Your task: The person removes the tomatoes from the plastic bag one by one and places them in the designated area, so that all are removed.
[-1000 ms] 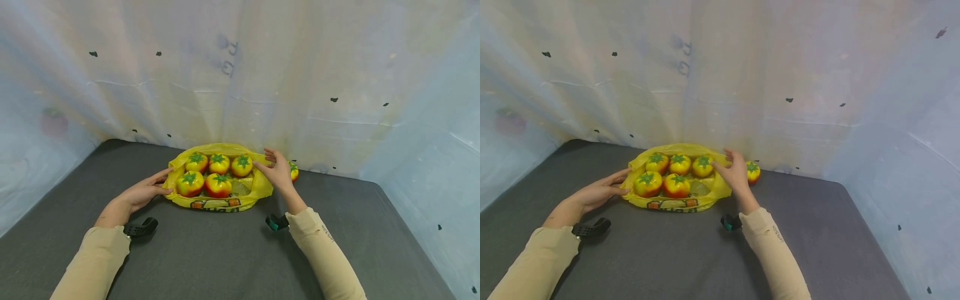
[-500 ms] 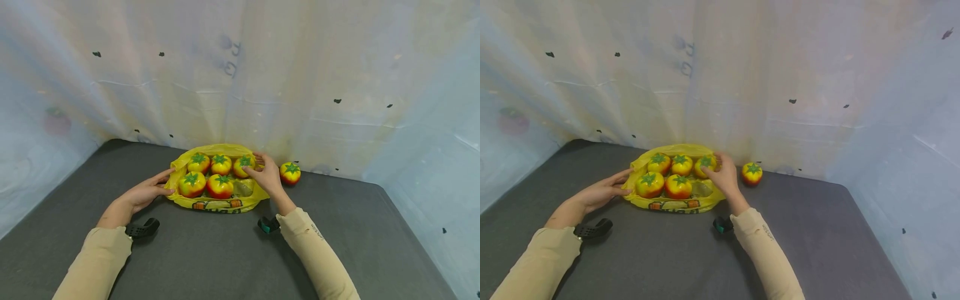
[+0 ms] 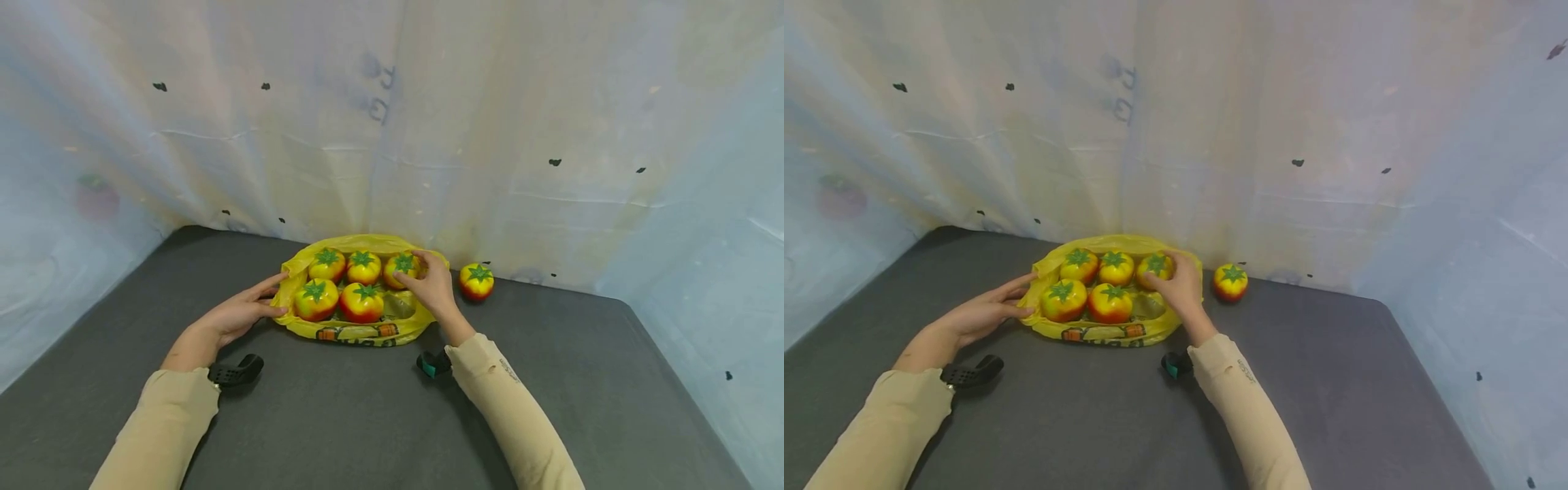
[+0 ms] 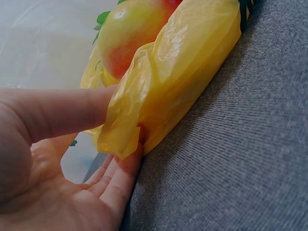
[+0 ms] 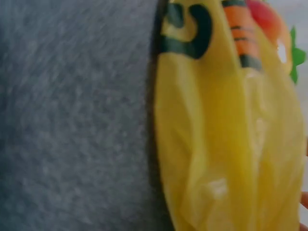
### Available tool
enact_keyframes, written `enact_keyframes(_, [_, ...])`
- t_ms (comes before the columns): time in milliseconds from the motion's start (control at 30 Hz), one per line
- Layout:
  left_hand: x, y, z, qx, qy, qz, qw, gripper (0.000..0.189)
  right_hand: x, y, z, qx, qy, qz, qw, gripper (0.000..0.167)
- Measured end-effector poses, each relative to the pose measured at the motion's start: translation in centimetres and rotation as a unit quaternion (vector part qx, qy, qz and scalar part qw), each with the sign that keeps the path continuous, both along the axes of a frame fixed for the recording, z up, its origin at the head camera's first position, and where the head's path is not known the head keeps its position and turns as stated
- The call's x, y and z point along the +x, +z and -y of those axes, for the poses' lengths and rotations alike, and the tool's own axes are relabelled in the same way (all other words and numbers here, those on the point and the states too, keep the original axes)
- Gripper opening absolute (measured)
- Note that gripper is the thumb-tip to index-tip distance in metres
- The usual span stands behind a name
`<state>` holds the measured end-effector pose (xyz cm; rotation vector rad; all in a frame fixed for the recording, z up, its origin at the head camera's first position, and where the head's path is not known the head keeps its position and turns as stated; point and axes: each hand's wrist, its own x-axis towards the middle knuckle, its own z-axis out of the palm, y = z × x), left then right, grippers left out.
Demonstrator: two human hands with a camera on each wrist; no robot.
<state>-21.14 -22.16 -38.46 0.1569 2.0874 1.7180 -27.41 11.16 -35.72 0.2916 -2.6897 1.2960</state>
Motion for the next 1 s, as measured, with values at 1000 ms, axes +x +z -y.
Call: enact_keyframes(1000, [0.0, -0.1, -0.1, 0.004, 0.002, -0.001, 1.0, 0.088, 1.1, 0.3, -0.3, 0.01, 0.027, 0.014, 0.9995, 0.072])
